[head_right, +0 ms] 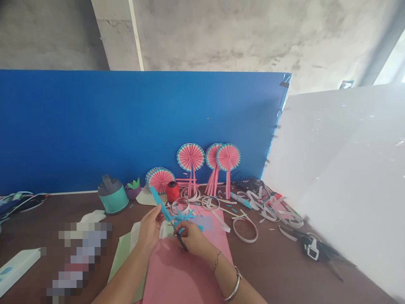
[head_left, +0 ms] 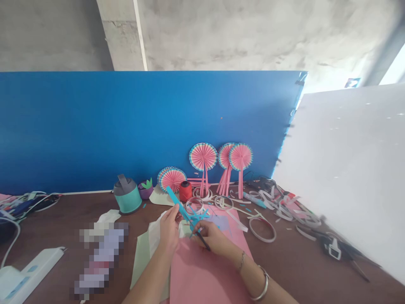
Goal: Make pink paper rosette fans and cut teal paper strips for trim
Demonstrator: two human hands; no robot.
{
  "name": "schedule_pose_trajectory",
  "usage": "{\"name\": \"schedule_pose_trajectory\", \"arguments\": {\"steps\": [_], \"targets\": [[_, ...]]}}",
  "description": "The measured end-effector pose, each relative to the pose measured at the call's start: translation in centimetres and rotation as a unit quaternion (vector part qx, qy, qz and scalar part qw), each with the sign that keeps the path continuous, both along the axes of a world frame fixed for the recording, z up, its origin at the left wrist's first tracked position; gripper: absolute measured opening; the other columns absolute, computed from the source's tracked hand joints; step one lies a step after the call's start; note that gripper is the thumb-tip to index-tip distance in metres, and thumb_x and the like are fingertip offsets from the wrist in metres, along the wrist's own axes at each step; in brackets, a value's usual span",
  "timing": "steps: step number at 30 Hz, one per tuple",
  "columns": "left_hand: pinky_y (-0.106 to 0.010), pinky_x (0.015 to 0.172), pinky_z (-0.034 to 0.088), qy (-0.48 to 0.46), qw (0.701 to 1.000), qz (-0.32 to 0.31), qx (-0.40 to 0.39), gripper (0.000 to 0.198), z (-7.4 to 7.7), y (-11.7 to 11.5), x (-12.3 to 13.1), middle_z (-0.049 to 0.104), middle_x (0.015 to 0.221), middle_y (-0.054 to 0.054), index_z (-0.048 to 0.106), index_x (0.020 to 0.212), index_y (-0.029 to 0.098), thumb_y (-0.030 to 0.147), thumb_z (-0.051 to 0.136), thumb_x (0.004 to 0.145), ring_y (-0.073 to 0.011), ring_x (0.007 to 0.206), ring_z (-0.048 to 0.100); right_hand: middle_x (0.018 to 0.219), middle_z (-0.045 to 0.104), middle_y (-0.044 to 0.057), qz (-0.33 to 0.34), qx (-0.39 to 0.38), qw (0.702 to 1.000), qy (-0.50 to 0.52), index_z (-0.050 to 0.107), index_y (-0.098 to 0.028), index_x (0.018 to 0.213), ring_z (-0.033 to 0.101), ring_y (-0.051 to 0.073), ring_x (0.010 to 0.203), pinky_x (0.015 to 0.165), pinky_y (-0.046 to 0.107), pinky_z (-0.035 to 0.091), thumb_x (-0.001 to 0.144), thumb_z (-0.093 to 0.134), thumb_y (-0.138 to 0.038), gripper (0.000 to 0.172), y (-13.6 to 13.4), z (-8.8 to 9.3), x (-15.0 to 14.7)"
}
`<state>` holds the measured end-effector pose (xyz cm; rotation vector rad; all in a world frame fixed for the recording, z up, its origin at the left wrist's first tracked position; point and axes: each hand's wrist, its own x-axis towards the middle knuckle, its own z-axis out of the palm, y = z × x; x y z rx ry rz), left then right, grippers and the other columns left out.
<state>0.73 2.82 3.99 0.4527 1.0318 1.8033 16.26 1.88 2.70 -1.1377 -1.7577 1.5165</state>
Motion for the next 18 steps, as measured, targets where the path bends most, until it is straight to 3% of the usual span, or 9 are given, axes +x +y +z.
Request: {"name": "schedule_pose_trajectory", "arguments": {"steps": [18], "targets": [[-0.022, 0.053, 0.043, -0.008, 1.000, -0.004, -0.001, 0.038, 0.17, -0.02, 0.03, 0.056, 0.054, 0.004, 0.067, 0.060, 0.013, 0.036, 0.089, 0.040, -0.0085, 0.054, 0.051, 0.044, 0.047, -0.009, -0.011, 0.007, 0.999, -0.040, 0.054, -0.021, 0.079, 0.043, 0.010, 0.040, 0.041, 0.021, 0.032, 0.067, 0.068, -0.024, 0.019, -0.15, 0.54, 0.07]]}}
